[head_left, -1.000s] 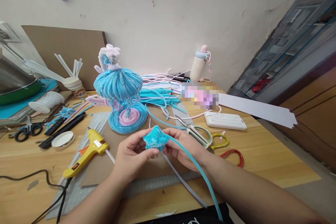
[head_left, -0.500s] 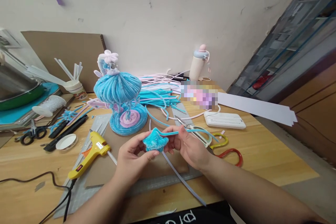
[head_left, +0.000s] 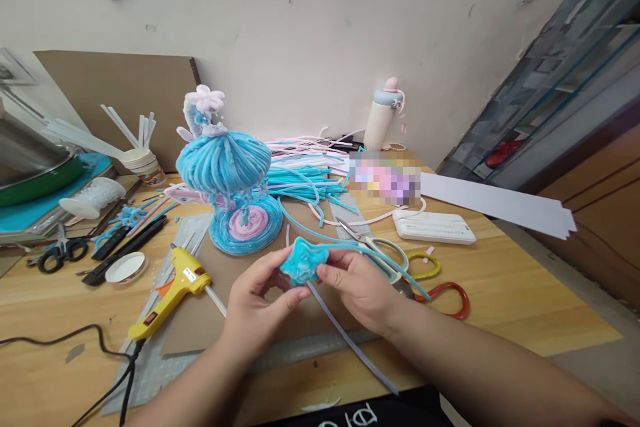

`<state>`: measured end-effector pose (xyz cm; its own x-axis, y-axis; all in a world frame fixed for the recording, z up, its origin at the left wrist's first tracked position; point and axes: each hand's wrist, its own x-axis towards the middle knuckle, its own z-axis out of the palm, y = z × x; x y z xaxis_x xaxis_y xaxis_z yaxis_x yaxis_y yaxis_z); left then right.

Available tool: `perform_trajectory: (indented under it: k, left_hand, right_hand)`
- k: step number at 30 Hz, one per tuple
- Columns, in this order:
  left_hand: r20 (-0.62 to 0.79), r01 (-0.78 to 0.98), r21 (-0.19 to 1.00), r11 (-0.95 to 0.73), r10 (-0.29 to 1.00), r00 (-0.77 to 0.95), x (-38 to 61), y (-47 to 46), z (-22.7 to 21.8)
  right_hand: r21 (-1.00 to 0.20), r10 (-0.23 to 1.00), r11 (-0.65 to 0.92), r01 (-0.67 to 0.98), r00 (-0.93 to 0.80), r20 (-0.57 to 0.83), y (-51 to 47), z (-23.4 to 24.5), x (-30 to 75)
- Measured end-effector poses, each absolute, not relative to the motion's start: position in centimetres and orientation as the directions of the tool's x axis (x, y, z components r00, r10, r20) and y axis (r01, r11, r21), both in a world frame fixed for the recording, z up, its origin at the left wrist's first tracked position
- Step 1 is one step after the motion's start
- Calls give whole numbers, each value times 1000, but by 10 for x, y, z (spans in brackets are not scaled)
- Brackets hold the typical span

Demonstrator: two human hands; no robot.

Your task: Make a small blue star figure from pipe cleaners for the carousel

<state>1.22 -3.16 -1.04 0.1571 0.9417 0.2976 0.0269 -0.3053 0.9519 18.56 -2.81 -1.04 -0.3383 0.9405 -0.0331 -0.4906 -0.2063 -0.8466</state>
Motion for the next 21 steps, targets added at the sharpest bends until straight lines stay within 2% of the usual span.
perform_trajectory:
  k: [3, 6, 9, 15, 21]
  left_hand:
    - [312, -24, 948, -318, 911, 269, 13, -30, -6]
    - [222, -81, 974, -210, 952, 210, 13, -27, -7]
    - [113, -127, 987, -100, 988, 101, 13, -24, -9]
    - [229, -84, 972, -221, 969, 96, 10, -23, -3]
    - [191, -97, 979, -180, 975, 113, 7, -22, -5]
  right_hand:
    - [-753, 948, -246, -611, -315, -54, -24, -7, 188]
    - [-669, 915, -354, -654, -391, -102, -22, -5, 190]
    - [-672, 883, -404, -620, -456, -111, -23, -7, 190]
    - [-703, 837, -447, -554, -535, -110, -28, -6, 187]
    - [-727, 862, -391, -564, -502, -73, -31, -5, 188]
